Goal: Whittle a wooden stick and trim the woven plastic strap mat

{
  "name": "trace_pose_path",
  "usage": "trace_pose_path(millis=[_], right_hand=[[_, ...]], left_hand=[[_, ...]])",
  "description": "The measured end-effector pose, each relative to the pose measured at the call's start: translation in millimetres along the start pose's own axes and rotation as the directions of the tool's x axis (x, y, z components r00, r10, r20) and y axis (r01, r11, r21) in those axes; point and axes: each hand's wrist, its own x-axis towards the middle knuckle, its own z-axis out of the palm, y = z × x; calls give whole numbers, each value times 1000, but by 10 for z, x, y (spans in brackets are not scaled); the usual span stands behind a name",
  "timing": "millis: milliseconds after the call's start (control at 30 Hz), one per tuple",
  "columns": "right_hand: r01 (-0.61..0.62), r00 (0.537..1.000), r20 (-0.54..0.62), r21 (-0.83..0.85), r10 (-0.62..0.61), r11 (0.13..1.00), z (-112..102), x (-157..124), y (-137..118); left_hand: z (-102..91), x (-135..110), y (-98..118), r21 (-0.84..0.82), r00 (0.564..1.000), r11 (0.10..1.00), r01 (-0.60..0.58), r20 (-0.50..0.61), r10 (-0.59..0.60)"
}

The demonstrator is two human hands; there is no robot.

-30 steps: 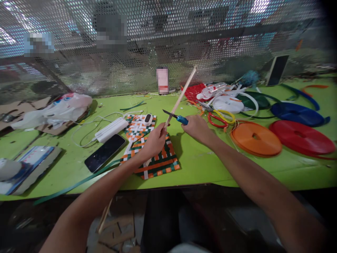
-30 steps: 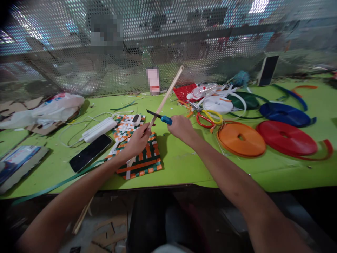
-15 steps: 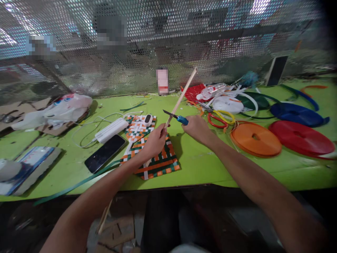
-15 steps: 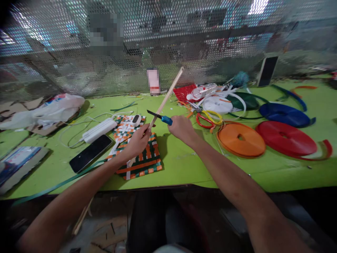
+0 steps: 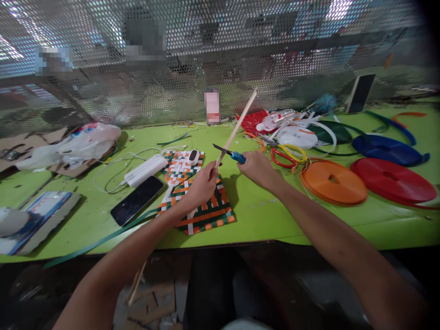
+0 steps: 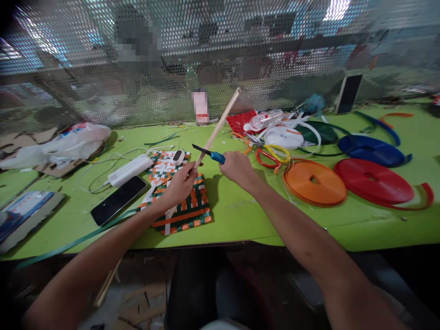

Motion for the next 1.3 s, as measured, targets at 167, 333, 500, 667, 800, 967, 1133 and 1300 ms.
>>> trace_pose_path(millis=[167, 333, 500, 667, 800, 967, 1133, 1300], right_hand=[[-7, 1000, 9, 0, 7, 1000, 16, 10, 7], [-4, 1000, 4, -4, 4, 1000, 15, 10, 2], [-4, 1000, 14, 6, 4, 1000, 0, -1, -14], [-11, 1000, 22, 13, 11, 1000, -6, -2, -22], [-3, 999, 36, 19, 2, 1000, -31, -11, -34], [-18, 998, 52, 25, 16, 1000, -49, -16, -47], [-8, 999, 48, 18, 7, 1000, -25, -12, -34], [-5, 998, 55, 8, 4, 1000, -11, -13, -24]], left_hand=[[1, -3, 26, 13, 1000, 1000, 22, 9, -22], [9, -6, 33, 33, 1000, 999, 29, 9, -30], [1, -8, 36, 49, 999, 998, 38, 26, -40], [-7, -7, 57, 68, 998, 996, 51, 27, -52], [-11, -11, 74, 72, 998, 996, 59, 33, -61], [-16, -14, 77, 67, 997, 996, 58, 42, -61], [-16, -15, 83, 49, 997, 997, 59, 40, -61], [-8, -16, 66, 64, 998, 997, 50, 30, -52]])
